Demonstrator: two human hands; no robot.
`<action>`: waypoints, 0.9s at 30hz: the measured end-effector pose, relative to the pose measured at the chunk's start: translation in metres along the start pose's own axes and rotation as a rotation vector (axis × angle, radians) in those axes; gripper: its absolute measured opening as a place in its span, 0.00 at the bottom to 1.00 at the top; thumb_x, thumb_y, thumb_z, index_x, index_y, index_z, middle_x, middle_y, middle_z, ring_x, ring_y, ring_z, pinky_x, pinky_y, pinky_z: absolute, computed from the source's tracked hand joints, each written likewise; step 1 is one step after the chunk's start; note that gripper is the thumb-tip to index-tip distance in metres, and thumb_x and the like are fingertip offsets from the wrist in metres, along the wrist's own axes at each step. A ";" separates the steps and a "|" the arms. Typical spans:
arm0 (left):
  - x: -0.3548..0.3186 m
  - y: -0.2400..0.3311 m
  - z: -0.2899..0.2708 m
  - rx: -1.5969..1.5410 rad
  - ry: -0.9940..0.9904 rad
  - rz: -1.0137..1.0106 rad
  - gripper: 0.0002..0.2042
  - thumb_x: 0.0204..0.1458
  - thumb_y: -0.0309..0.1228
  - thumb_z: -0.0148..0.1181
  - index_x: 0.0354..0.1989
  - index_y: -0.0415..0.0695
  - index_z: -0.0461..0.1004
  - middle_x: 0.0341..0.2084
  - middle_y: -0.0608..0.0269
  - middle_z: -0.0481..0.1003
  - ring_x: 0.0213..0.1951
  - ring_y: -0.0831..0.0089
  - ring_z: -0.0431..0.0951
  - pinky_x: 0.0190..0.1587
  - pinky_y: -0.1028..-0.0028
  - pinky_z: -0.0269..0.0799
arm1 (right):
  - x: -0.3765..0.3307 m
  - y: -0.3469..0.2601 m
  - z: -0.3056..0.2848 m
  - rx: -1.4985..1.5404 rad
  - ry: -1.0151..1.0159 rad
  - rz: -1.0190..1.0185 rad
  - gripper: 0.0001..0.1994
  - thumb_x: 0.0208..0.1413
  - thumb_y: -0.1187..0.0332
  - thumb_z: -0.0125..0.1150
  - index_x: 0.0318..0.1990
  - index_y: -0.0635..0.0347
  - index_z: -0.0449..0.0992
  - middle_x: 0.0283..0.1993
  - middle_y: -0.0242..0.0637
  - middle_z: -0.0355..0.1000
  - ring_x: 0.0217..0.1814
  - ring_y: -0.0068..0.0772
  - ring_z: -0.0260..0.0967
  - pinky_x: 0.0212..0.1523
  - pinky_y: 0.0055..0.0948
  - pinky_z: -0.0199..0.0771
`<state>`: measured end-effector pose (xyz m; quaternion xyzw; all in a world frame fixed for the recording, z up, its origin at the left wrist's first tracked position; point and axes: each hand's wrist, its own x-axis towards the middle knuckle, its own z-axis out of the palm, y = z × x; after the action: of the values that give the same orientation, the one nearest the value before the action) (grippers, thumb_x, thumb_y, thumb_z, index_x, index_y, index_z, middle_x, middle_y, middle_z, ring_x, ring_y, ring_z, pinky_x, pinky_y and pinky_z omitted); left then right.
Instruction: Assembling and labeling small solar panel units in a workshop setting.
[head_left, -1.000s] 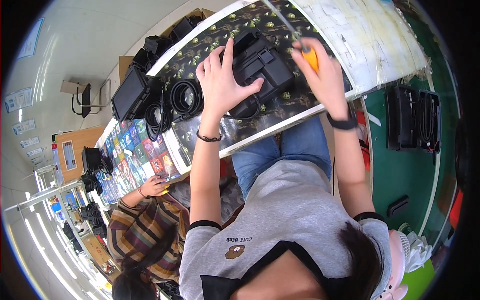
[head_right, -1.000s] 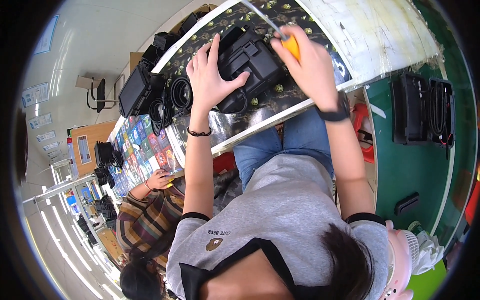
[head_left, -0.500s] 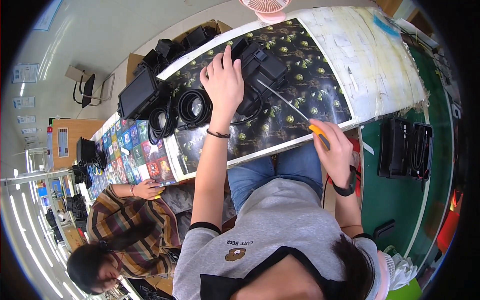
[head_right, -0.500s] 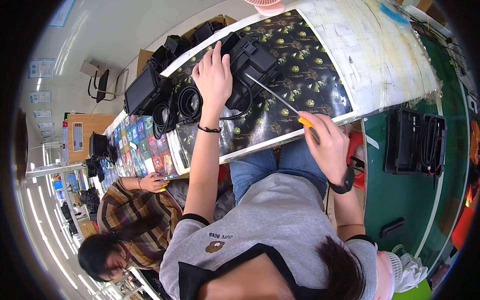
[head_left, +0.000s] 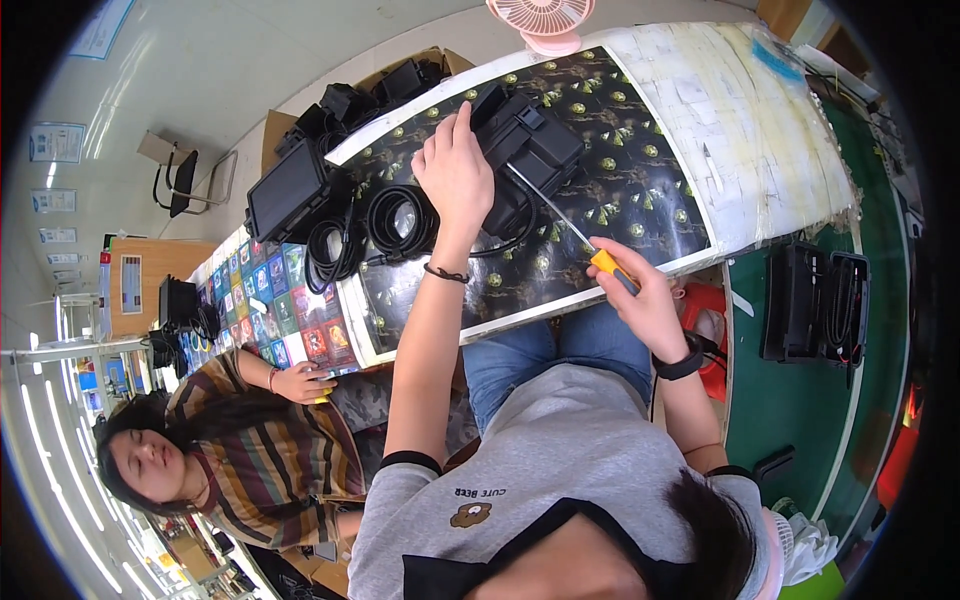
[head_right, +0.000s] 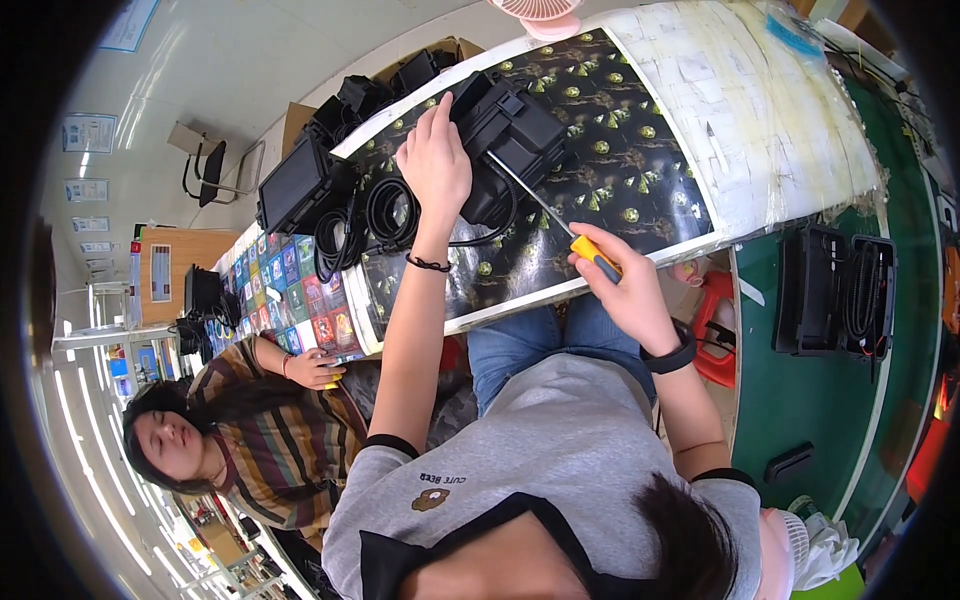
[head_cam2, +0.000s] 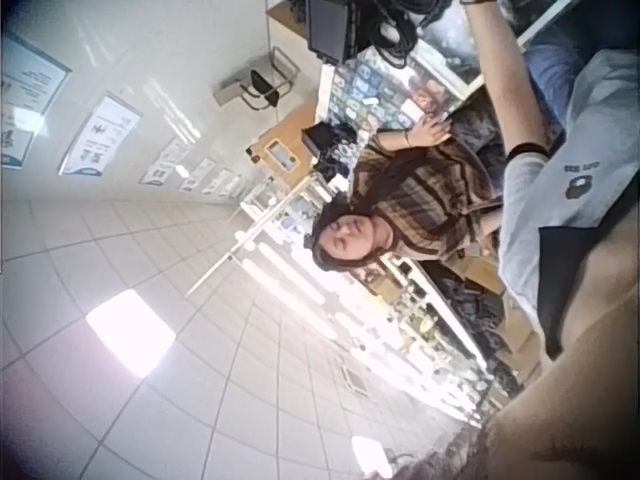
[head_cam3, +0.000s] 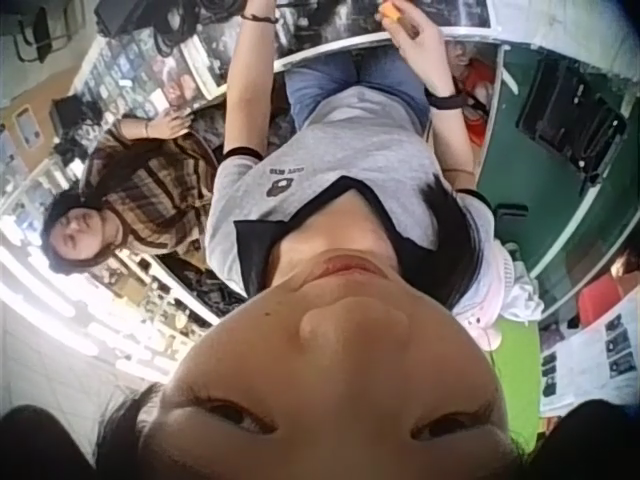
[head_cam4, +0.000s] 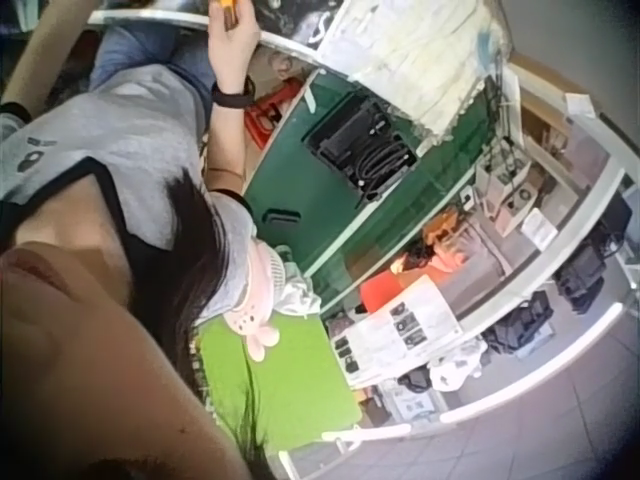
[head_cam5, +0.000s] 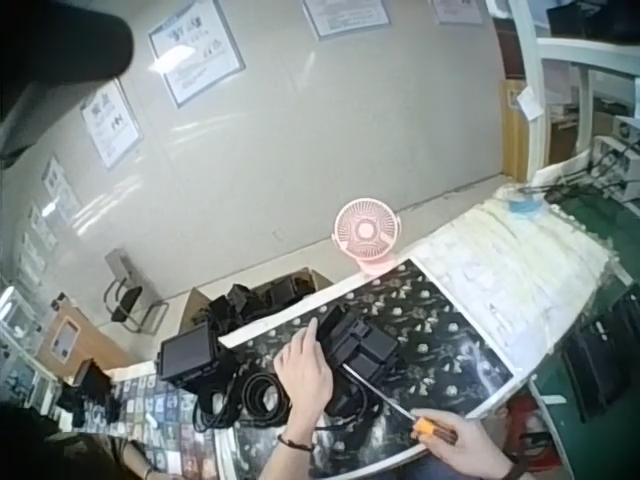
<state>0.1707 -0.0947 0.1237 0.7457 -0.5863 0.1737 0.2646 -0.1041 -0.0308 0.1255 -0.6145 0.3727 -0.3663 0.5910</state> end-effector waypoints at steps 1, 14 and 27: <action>0.000 -0.001 0.001 -0.011 0.004 -0.001 0.19 0.58 0.28 0.51 0.59 0.48 0.70 0.51 0.63 0.74 0.50 0.63 0.73 0.55 0.61 0.60 | -0.001 -0.004 -0.003 0.540 -0.148 0.424 0.22 0.63 0.73 0.56 0.65 0.53 0.67 0.43 0.33 0.73 0.25 0.14 0.61 0.18 0.14 0.61; 0.002 0.000 0.000 -0.006 0.032 -0.025 0.24 0.51 0.22 0.53 0.59 0.48 0.70 0.49 0.64 0.74 0.50 0.65 0.73 0.55 0.63 0.60 | -0.014 -0.023 0.022 -0.763 0.055 -0.319 0.23 0.57 0.75 0.58 0.61 0.53 0.69 0.41 0.44 0.76 0.36 0.44 0.78 0.34 0.37 0.79; 0.000 -0.005 0.003 0.010 0.051 -0.008 0.23 0.51 0.22 0.53 0.58 0.49 0.71 0.47 0.64 0.74 0.48 0.65 0.73 0.54 0.63 0.61 | -0.018 0.004 0.031 -0.220 -0.028 0.010 0.24 0.58 0.77 0.56 0.63 0.53 0.69 0.45 0.42 0.73 0.35 0.34 0.77 0.29 0.27 0.75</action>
<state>0.1754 -0.0956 0.1197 0.7447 -0.5755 0.1943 0.2765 -0.0848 -0.0013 0.1202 -0.6786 0.4055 -0.3117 0.5271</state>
